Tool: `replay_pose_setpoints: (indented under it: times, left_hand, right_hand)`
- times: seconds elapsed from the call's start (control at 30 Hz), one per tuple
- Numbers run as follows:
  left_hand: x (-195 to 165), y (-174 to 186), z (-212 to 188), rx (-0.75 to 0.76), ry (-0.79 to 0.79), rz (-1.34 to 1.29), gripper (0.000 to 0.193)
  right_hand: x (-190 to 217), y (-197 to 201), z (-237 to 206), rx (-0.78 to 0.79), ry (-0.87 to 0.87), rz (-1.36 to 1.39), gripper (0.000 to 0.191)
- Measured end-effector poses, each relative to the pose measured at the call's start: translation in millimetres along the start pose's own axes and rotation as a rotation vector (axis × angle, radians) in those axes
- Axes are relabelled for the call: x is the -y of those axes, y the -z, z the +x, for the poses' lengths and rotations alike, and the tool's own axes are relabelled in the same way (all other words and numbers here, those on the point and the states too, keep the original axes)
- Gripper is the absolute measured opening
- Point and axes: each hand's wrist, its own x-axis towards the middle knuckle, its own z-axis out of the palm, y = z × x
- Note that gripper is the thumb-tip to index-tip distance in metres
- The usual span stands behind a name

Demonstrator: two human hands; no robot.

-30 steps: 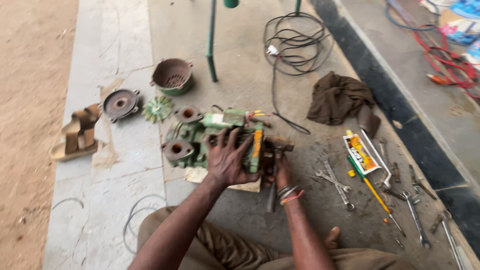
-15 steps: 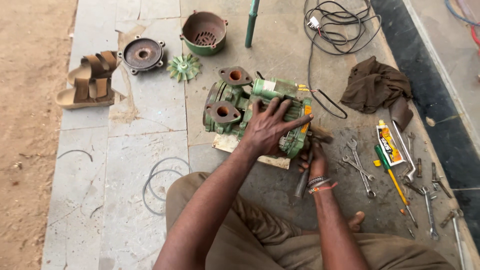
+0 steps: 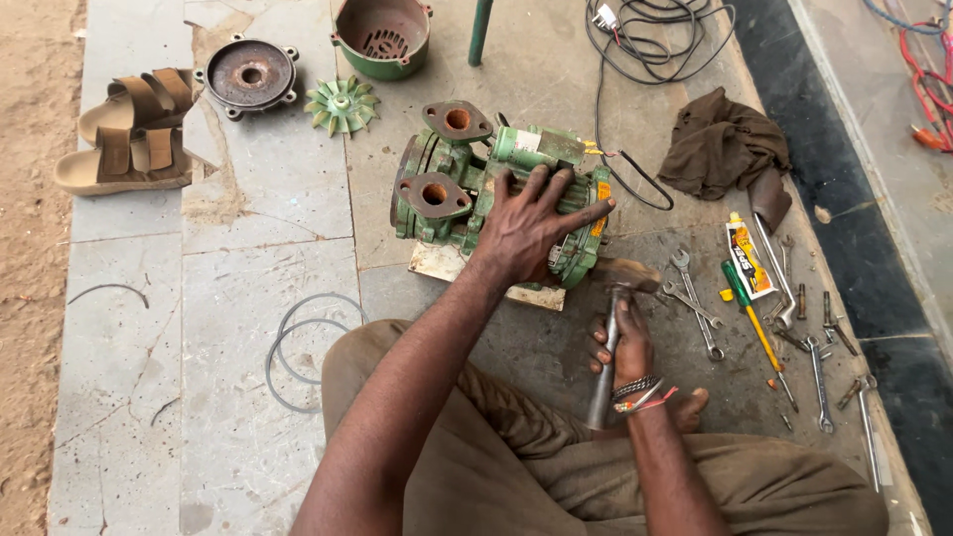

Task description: The person is repairing a green electric motor while sitting on the floor. They use a wrench to tighten bolts on the motor casing and a hammer to tap the motor body, with various tools and motor parts scattered around.

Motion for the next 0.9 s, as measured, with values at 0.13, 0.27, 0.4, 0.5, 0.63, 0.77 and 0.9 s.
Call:
replay_pose_setpoints:
  times: [0.13, 0.27, 0.4, 0.5, 0.63, 0.77, 0.9]
  left_hand:
    - [-0.7, 1.0, 0.9, 0.01, 0.01, 0.021, 0.138]
    - [-2.8, -0.8, 0.9, -0.024, 0.005, 0.047, 0.139]
    - [-6.3, -0.1, 2.0, 0.004, 0.031, 0.01, 0.139]
    - [-8.1, 3.0, 4.3, 0.038, 0.042, 0.013, 0.139]
    - [-11.2, 5.7, -0.2, 0.0, 0.034, 0.007, 0.138]
    - [-12.0, 7.9, 2.6, -0.005, 0.036, 0.033, 0.139]
    - [-12.6, 6.6, 3.7, -0.031, 0.032, 0.01, 0.135]
  right_hand:
    - [8.8, -17.9, -8.5, -0.267, -0.001, -0.03, 0.03]
    - [8.3, -17.6, -8.4, -0.137, -0.022, -0.151, 0.032]
    - [4.6, -12.7, -6.0, -0.38, -0.017, 0.077, 0.034]
    - [6.9, -12.9, -8.2, -0.207, -0.099, -0.2, 0.029]
    - [20.1, -19.1, -14.9, -0.142, 0.018, -0.067, 0.023]
    - [20.4, -28.9, -18.7, -0.165, -0.013, -0.024, 0.02]
    - [20.0, -10.9, -8.8, -0.023, -0.009, -0.073, 0.022]
